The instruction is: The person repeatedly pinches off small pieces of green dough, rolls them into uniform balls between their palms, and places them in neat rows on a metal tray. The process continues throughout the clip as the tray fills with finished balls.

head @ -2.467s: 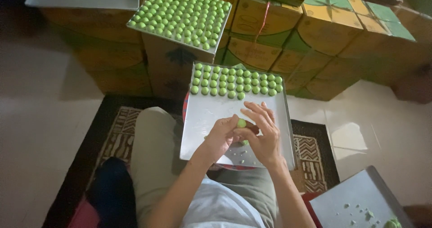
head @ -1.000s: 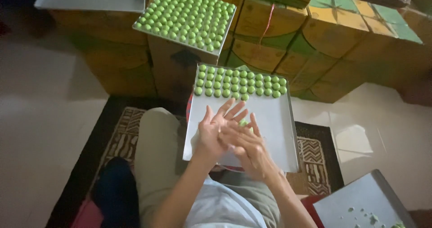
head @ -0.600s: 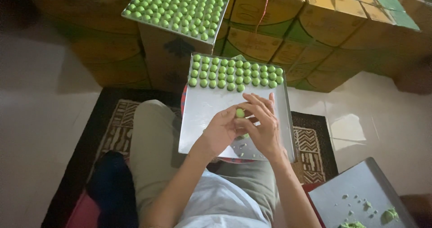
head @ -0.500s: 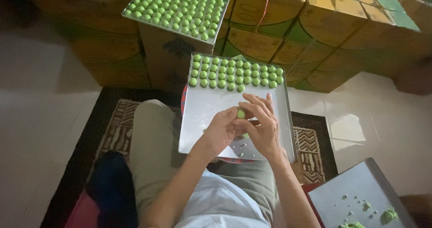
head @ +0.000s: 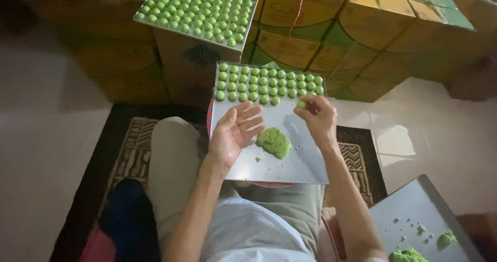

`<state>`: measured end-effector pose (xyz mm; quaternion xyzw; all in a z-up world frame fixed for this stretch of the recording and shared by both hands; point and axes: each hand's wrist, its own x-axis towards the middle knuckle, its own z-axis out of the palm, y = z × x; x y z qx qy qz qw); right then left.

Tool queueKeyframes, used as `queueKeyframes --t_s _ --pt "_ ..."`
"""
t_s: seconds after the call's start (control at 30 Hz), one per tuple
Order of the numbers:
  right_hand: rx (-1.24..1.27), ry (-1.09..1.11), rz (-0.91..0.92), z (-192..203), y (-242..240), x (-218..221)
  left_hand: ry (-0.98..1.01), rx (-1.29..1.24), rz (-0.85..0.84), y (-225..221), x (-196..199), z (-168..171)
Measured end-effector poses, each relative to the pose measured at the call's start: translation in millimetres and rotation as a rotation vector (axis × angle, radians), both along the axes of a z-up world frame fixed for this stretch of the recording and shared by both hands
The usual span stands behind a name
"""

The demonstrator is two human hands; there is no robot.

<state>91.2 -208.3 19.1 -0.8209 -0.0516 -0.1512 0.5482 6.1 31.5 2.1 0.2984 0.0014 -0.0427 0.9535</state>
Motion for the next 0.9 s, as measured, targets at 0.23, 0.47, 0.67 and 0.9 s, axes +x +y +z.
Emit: queueKeyframes --t_s 0.23,0.47,0.67,0.9 --pt "-0.315 0.090 -0.015 -29.2 9.6 44.1 0.020 0.008 0.063 12.5 4.0 -7.9" --pt "-0.324 0.005 0.043 -48.7 13.9 58.6 0.027 -0.024 0.069 14.3 9.6 -19.6" --pt "-0.395 -0.041 0.081 -53.3 10.5 59.5 0.032 -0.021 0.072 13.8 11.0 -21.8" --pt "-0.457 -0.168 0.110 -39.0 7.0 48.6 0.041 -0.029 0.075 14.2 10.6 -23.1"
